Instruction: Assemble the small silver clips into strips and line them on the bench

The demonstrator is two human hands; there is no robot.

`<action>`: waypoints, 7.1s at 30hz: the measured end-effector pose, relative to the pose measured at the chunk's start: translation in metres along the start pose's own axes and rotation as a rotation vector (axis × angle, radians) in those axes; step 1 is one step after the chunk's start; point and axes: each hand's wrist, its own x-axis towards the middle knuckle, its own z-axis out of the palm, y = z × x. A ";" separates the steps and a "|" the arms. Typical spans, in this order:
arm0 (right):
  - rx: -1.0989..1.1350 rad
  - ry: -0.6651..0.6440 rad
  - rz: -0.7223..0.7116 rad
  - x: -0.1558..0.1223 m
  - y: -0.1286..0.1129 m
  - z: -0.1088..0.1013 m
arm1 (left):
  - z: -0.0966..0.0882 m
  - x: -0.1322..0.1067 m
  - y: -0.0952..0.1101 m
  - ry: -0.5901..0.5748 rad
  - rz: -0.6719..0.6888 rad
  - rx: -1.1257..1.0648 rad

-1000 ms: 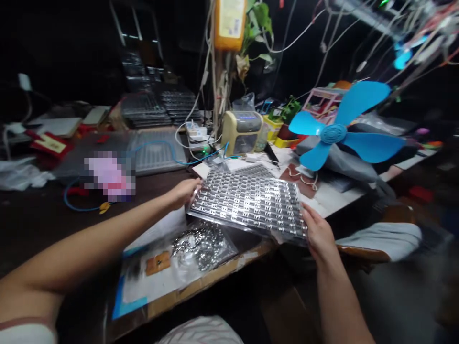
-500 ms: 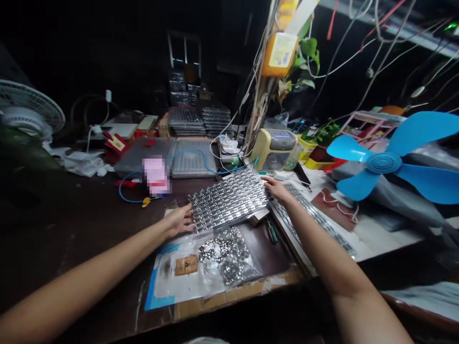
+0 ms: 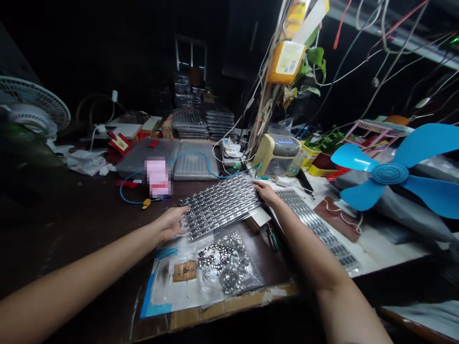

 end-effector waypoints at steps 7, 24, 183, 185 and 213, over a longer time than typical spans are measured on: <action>-0.091 -0.008 -0.016 0.000 -0.014 0.008 | -0.046 -0.025 -0.029 0.100 0.467 0.250; -0.816 -0.248 -0.437 -0.266 -0.055 0.085 | -0.061 -0.009 -0.124 0.385 1.075 1.370; -0.376 -0.132 -0.519 -0.272 -0.051 0.130 | -0.043 -0.050 -0.146 0.287 1.021 0.741; -0.424 -0.178 -0.538 -0.275 -0.058 0.143 | -0.045 -0.049 -0.145 0.315 0.995 0.640; -0.525 -0.031 -0.551 -0.260 -0.031 0.124 | -0.025 -0.049 -0.137 0.151 1.061 0.849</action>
